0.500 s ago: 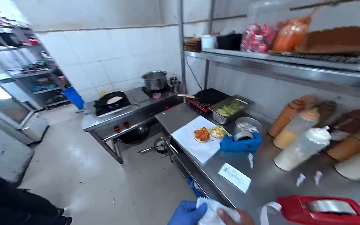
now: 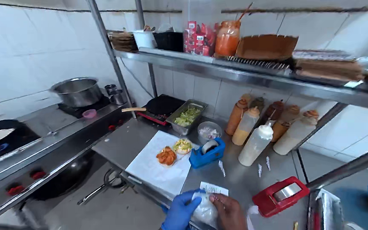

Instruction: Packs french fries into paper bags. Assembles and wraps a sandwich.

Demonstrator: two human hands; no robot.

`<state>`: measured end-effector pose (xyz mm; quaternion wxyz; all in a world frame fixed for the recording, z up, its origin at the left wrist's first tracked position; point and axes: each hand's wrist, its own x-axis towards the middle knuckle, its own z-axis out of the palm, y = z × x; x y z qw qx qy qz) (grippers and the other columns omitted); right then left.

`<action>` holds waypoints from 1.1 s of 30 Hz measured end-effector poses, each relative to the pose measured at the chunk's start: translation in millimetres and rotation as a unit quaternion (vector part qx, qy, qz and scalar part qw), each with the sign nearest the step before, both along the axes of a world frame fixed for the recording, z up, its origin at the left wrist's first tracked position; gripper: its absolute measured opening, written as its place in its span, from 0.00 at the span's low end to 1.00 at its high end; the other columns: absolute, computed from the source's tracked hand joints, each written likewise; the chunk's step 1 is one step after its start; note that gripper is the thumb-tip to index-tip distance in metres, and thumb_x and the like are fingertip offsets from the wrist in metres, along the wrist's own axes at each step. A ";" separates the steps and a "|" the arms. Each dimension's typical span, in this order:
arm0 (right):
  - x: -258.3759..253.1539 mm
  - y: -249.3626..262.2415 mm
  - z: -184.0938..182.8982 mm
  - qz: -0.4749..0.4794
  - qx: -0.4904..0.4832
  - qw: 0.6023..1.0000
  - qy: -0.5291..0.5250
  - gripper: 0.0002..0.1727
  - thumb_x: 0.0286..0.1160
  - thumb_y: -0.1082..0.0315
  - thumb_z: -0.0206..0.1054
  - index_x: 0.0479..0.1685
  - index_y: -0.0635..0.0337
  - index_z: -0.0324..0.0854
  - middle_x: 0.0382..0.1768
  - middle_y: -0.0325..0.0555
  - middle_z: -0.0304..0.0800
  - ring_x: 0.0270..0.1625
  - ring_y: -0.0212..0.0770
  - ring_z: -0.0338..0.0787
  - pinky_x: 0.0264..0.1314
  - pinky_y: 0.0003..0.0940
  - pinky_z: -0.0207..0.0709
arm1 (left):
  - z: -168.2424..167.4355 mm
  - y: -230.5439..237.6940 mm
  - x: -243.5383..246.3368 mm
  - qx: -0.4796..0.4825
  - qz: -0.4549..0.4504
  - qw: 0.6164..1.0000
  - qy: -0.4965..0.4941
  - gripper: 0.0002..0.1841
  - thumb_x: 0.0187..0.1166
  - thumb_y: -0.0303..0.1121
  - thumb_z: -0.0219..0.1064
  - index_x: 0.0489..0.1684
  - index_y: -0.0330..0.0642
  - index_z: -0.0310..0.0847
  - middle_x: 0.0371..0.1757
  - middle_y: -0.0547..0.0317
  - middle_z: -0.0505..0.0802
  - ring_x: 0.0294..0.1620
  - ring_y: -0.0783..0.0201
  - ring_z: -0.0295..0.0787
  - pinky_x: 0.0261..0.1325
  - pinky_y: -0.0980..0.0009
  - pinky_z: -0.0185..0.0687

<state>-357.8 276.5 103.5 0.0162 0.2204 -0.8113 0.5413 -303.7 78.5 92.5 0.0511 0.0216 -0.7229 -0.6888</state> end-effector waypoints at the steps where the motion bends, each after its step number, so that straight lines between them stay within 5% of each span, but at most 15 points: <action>1: -3.1 -5.9 4.3 -0.013 0.000 1.000 -0.016 0.10 0.80 0.66 0.69 0.44 0.61 0.95 0.42 0.43 0.99 0.47 0.33 0.97 0.59 0.37 0.90 | -0.9 -6.7 -10.6 0.006 -0.007 1.000 -0.009 0.11 0.82 0.34 0.67 0.51 0.41 0.94 0.61 0.58 0.96 0.65 0.65 0.91 0.74 0.62 0.85; 5: -1.2 -11.7 3.3 0.014 -0.039 0.995 -0.088 0.15 0.77 0.68 0.72 0.59 0.62 0.90 0.57 0.44 0.96 0.62 0.33 0.93 0.72 0.35 0.85 | 2.5 -15.6 -23.1 0.051 -0.004 0.998 -0.046 0.08 0.80 0.31 0.69 0.44 0.40 0.95 0.51 0.58 0.98 0.53 0.67 0.96 0.63 0.65 0.91; 10: 20.5 -21.9 36.5 -0.078 -0.052 0.993 -0.068 0.07 0.74 0.74 0.73 0.45 0.59 0.95 0.42 0.39 0.99 0.45 0.28 0.96 0.54 0.30 0.91 | 39.6 -28.3 -29.9 0.033 -0.111 0.993 -0.037 0.13 0.74 0.34 0.76 0.52 0.39 0.90 0.48 0.59 0.98 0.47 0.66 0.96 0.54 0.65 0.93; 14: 41.3 -23.2 63.7 -0.119 -0.138 0.961 -0.207 0.09 0.74 0.73 0.74 0.50 0.65 0.89 0.39 0.44 0.97 0.40 0.37 0.96 0.48 0.37 0.92 | 66.4 -24.9 -40.7 -0.010 -0.175 0.980 -0.092 0.11 0.68 0.37 0.80 0.44 0.44 0.92 0.42 0.63 0.98 0.42 0.69 0.96 0.50 0.65 0.93; 16: 50.9 -15.6 67.2 -0.099 -0.183 0.924 -0.321 0.16 0.72 0.77 0.73 0.58 0.67 0.81 0.44 0.47 0.97 0.46 0.41 0.97 0.55 0.41 0.92 | 56.0 -20.3 -45.7 -0.014 -0.187 0.974 -0.131 0.11 0.67 0.37 0.80 0.42 0.43 0.93 0.40 0.62 0.98 0.40 0.68 0.95 0.49 0.64 0.93; 18: 59.8 -5.5 54.1 -0.103 -0.173 0.906 -0.371 0.16 0.74 0.78 0.70 0.61 0.66 0.84 0.42 0.46 0.96 0.42 0.38 0.95 0.49 0.39 0.91 | 33.0 -16.0 -42.1 0.008 -0.211 0.964 -0.165 0.12 0.66 0.36 0.81 0.41 0.41 0.92 0.38 0.59 0.97 0.40 0.65 0.95 0.48 0.62 0.92; 21: 69.0 7.4 30.0 -0.133 -0.140 0.912 -0.363 0.12 0.76 0.78 0.67 0.53 0.63 0.92 0.40 0.42 0.96 0.33 0.30 0.90 0.37 0.30 0.86 | 5.5 -16.9 -33.9 0.107 -0.298 0.937 -0.149 0.05 0.73 0.25 0.69 0.36 0.38 0.92 0.61 0.53 0.95 0.65 0.59 0.91 0.68 0.58 0.86; 23: 72.2 17.8 18.2 -0.134 -0.131 0.926 -0.327 0.15 0.71 0.82 0.66 0.50 0.61 0.94 0.46 0.41 0.98 0.38 0.29 0.92 0.40 0.29 0.87 | -4.6 -16.5 -32.6 0.194 -0.317 0.912 -0.172 0.12 0.76 0.24 0.59 0.38 0.36 0.91 0.70 0.48 0.90 0.71 0.55 0.86 0.70 0.56 0.84; 25: 72.9 29.6 9.8 -0.115 -0.122 0.950 -0.265 0.19 0.64 0.87 0.66 0.48 0.61 0.95 0.49 0.42 0.99 0.47 0.30 0.95 0.51 0.32 0.90 | 0.7 -11.4 -34.2 0.288 -0.273 0.885 -0.242 0.21 0.82 0.33 0.45 0.54 0.34 0.84 0.69 0.45 0.90 0.68 0.50 0.87 0.66 0.51 0.84; 27: 70.2 42.0 8.4 -0.085 -0.115 0.965 -0.220 0.23 0.58 0.90 0.64 0.47 0.61 0.96 0.53 0.43 0.98 0.56 0.32 0.95 0.60 0.35 0.89 | 20.0 -0.1 -41.5 0.263 -0.236 0.872 -0.338 0.32 0.91 0.55 0.34 0.67 0.41 0.79 0.64 0.48 0.92 0.62 0.51 0.90 0.60 0.50 0.86; 30: 63.7 59.5 11.8 -0.038 -0.088 0.977 -0.191 0.22 0.55 0.90 0.64 0.43 0.60 0.96 0.56 0.43 0.97 0.61 0.33 0.93 0.63 0.35 0.88 | 43.4 24.7 -42.4 0.116 -0.321 0.843 -0.415 0.35 0.87 0.65 0.48 0.72 0.42 0.79 0.61 0.48 0.92 0.62 0.51 0.90 0.65 0.47 0.86; 33: 59.8 72.5 13.8 -0.023 -0.069 0.980 -0.187 0.18 0.55 0.87 0.65 0.34 0.58 0.96 0.54 0.44 0.97 0.59 0.33 0.93 0.60 0.35 0.88 | 48.4 44.8 -42.1 0.045 -0.325 0.842 -0.429 0.25 0.77 0.48 0.73 0.62 0.38 0.85 0.52 0.46 0.95 0.54 0.51 0.94 0.58 0.50 0.90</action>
